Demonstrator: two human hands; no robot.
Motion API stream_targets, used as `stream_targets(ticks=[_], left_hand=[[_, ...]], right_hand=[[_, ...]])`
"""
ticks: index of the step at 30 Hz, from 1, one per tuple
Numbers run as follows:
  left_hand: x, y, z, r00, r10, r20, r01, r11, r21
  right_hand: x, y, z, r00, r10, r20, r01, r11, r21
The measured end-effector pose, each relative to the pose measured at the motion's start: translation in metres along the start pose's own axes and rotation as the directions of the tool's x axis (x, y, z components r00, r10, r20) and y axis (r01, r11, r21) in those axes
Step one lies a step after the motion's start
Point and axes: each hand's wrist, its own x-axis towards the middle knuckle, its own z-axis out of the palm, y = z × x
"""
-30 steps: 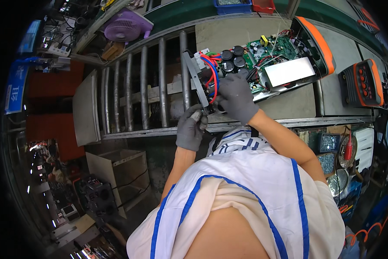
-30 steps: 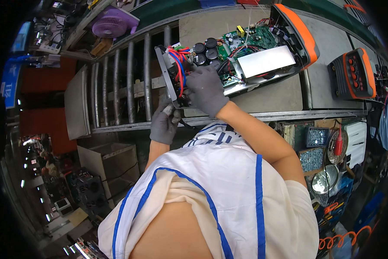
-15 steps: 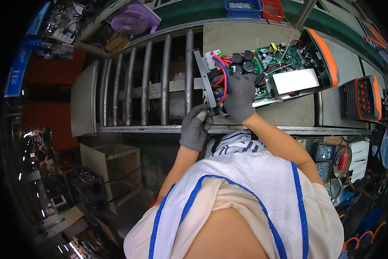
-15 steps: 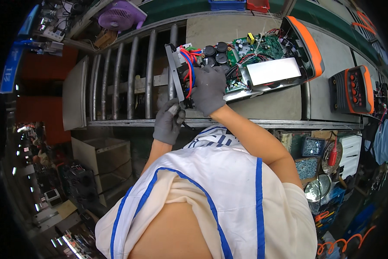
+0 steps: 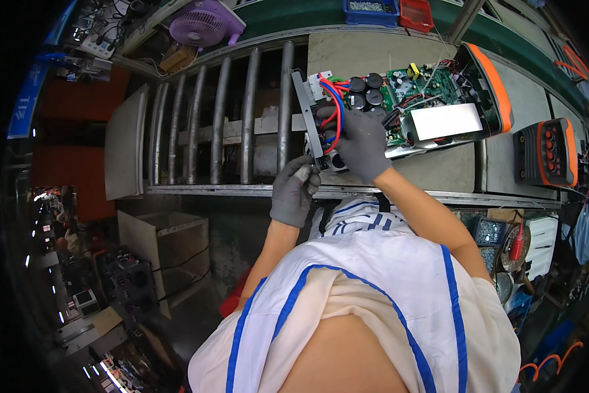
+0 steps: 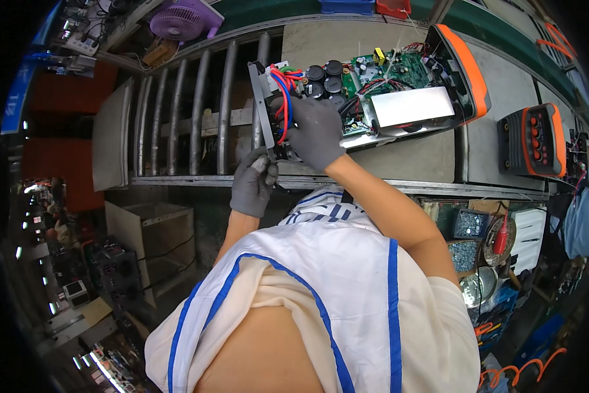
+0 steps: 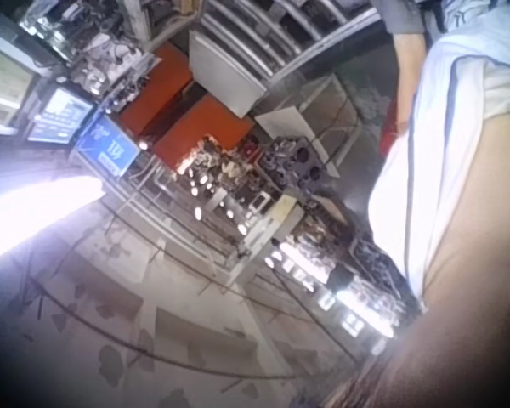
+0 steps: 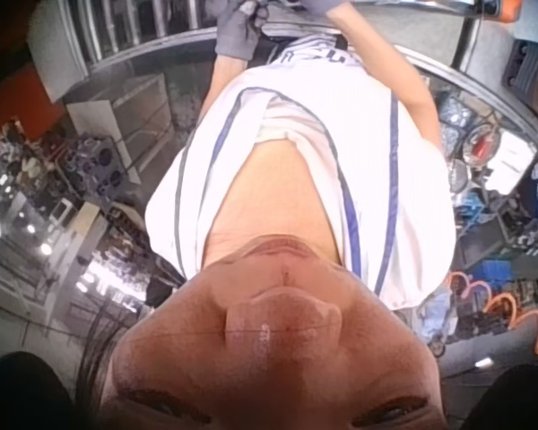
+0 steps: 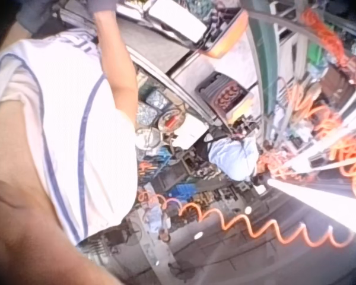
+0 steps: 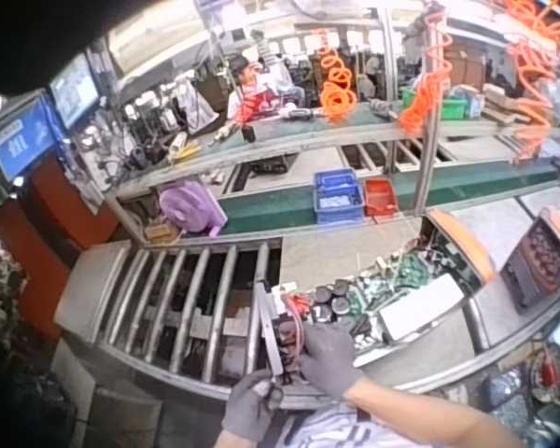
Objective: The person assembles an electronic device on a factory assembly line. They use a power drill to secure screws into the device's casing, connect internal wires, and attach a metal bracket to the unit. The person also uses a red air blower to clean the interior of the device.
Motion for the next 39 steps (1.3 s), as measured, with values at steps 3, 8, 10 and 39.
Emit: stream_targets(ticks=[3, 8, 10, 39], left_hand=[[-0.007, -0.003, -0.001, 1.0, -0.022, -0.004, 0.022, 1.0, -0.018], [-0.021, -0.021, -0.001, 0.992, -0.12, -0.028, 0.12, 0.993, 0.0], [-0.025, -0.029, 0.0, 0.988, -0.155, -0.011, 0.155, 0.988, 0.017], [-0.032, -0.03, 0.042, 0.987, -0.161, -0.014, 0.158, 0.98, -0.125]], right_hand=[[0.005, 0.002, 0.006, 0.998, 0.054, 0.026, -0.055, 0.998, 0.017], [0.005, 0.018, 0.021, 0.999, -0.012, -0.034, 0.014, 0.998, 0.055], [0.004, 0.019, 0.021, 1.0, -0.009, -0.022, 0.01, 0.999, 0.046], [-0.011, 0.018, -0.025, 0.972, -0.221, -0.074, 0.226, 0.972, 0.068]])
